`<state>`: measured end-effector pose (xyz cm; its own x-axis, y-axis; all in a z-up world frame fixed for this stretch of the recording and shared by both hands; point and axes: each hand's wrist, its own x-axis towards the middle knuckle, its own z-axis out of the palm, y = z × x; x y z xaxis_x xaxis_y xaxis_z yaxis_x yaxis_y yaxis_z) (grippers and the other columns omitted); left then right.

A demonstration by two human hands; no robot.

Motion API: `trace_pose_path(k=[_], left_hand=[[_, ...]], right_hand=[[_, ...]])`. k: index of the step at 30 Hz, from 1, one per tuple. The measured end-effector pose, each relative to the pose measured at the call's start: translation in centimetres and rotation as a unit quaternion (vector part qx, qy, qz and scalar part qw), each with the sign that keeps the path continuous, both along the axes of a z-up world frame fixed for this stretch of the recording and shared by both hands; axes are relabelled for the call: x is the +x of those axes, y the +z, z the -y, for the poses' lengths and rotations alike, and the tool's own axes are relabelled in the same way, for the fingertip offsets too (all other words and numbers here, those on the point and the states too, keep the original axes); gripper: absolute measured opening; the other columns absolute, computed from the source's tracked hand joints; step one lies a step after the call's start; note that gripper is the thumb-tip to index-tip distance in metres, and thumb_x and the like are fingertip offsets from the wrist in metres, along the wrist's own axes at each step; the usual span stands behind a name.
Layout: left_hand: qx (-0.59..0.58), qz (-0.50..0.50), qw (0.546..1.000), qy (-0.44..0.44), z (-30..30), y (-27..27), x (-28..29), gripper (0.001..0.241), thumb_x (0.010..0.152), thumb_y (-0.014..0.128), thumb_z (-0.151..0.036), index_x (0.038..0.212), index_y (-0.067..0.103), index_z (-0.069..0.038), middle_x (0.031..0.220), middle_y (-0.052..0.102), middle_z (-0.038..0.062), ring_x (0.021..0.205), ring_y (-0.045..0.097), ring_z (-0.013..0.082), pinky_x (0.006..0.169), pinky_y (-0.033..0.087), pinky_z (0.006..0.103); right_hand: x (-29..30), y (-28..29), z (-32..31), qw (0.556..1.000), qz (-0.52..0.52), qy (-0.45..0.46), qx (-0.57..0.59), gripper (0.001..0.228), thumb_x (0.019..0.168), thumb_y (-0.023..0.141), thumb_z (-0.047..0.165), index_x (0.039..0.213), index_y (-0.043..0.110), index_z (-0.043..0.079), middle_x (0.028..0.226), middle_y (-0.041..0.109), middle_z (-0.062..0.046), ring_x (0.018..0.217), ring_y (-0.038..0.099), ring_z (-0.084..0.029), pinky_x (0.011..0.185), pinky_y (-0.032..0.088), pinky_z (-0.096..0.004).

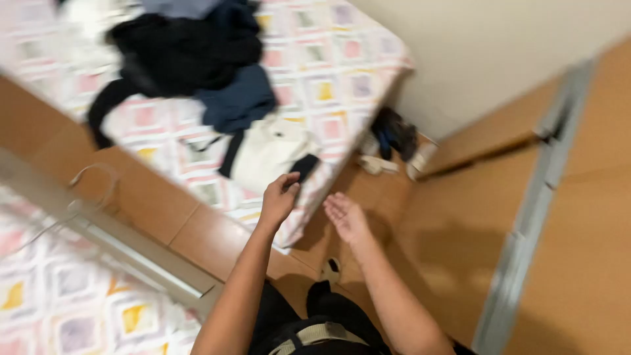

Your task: Ironing and folding a black t-shirt on a bed.

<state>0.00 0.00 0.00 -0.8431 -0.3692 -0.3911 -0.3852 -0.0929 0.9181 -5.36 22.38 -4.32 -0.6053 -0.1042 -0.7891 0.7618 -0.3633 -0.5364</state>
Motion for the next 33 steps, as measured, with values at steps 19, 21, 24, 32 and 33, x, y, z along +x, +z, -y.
trace_pose_path(k=[19, 21, 24, 32, 33], left_hand=[[-0.060, 0.040, 0.924, 0.376, 30.0, -3.3, 23.4, 0.033, 0.091, 0.065, -0.014, 0.121, 0.072, -0.005, 0.114, 0.077, 0.014, 0.103, 0.074, 0.0204, 0.091, 0.056, 0.0317], [-0.010, 0.114, 0.922, 0.369, 31.4, -1.8, 24.8, 0.036, 0.092, 0.060, -0.013, 0.125, 0.071, -0.006, 0.108, 0.079, 0.017, 0.095, 0.075, 0.0292, 0.087, 0.057, 0.0355], [-0.033, 0.018, 0.912, 0.408, 33.6, -4.5, 26.3, 0.036, 0.088, 0.062, -0.009, 0.122, 0.069, -0.001, 0.117, 0.075, 0.014, 0.109, 0.073, 0.0217, 0.095, 0.054, 0.0317], [-0.003, 0.028, 0.867, 0.497, 41.8, -9.3, 27.5, 0.036, 0.091, 0.062, -0.011, 0.124, 0.069, 0.001, 0.119, 0.075, 0.012, 0.108, 0.072, 0.0190, 0.090, 0.057, 0.0308], [0.026, 0.006, 0.857, 0.514, 43.3, -10.6, 27.4, 0.036, 0.091, 0.061, -0.011, 0.125, 0.068, 0.001, 0.119, 0.074, 0.012, 0.106, 0.072, 0.0184, 0.088, 0.058, 0.0317]], right_hand=[[13.0, -7.3, 39.4, 0.871, 0.085, 0.481, -0.046, 0.041, 0.095, 0.057, 0.011, 0.134, 0.053, 0.000, 0.119, 0.068, -0.017, 0.110, 0.067, -0.031, 0.096, 0.054, -0.039], [13.2, -8.6, 42.0, 0.866, 0.091, 0.490, -0.030, 0.038, 0.096, 0.057, 0.010, 0.133, 0.056, 0.001, 0.116, 0.067, -0.017, 0.107, 0.067, -0.030, 0.092, 0.054, -0.039], [13.6, -9.7, 46.1, 0.860, 0.086, 0.502, -0.033, 0.031, 0.097, 0.056, 0.009, 0.127, 0.053, 0.003, 0.115, 0.065, -0.017, 0.105, 0.066, -0.031, 0.090, 0.054, -0.040], [13.7, -11.8, 58.3, 0.819, 0.109, 0.562, -0.033, 0.030, 0.097, 0.055, 0.010, 0.126, 0.056, 0.003, 0.112, 0.070, -0.018, 0.106, 0.068, -0.031, 0.090, 0.054, -0.039], [13.4, -12.3, 60.3, 0.815, 0.114, 0.568, -0.031, 0.030, 0.097, 0.055, 0.011, 0.126, 0.057, 0.003, 0.112, 0.070, -0.017, 0.106, 0.069, -0.030, 0.090, 0.053, -0.039]])
